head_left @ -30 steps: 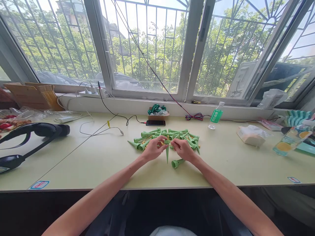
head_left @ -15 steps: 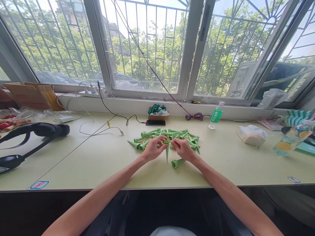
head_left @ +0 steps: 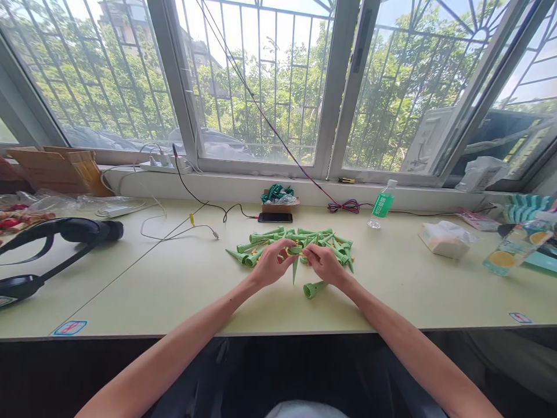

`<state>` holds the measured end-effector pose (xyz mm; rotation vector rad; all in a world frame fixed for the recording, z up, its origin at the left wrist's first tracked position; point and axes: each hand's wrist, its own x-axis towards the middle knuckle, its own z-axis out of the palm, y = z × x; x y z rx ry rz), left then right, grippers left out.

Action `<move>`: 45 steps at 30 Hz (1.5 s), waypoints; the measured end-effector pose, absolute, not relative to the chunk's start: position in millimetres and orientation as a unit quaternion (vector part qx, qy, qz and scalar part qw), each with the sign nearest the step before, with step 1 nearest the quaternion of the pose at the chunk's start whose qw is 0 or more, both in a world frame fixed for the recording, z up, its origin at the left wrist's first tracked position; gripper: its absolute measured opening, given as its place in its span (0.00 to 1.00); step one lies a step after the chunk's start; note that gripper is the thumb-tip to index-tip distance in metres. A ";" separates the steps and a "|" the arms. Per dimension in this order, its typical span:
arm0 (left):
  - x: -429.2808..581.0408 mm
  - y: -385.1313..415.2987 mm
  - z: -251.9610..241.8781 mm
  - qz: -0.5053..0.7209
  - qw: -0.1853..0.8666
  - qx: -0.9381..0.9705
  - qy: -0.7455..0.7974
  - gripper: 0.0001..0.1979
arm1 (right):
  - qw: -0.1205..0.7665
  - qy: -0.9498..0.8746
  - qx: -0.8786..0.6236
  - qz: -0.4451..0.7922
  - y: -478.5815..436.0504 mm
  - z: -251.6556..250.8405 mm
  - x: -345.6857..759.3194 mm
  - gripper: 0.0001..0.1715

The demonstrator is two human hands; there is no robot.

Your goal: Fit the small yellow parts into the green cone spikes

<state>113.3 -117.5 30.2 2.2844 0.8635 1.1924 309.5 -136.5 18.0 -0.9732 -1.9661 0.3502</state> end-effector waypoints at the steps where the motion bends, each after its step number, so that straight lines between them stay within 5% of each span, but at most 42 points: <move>1: 113.0 -117.7 30.4 0.431 0.205 0.824 0.306 0.10 | 0.447 -0.792 -0.391 0.143 -136.5 17.9 309.6 0.18; 26: 114.2 -122.7 33.2 0.438 0.177 0.839 0.270 0.14 | 0.474 -0.776 -0.394 0.134 -137.9 19.2 309.4 0.20; 36: 115.4 -117.8 32.1 0.443 0.315 0.775 0.322 0.14 | 0.504 -0.755 -0.406 0.103 -140.9 24.6 309.3 0.20; 45: 115.9 -117.3 37.7 0.315 0.541 0.708 0.327 0.36 | 0.503 -0.765 -0.391 0.096 -143.6 27.4 309.0 0.19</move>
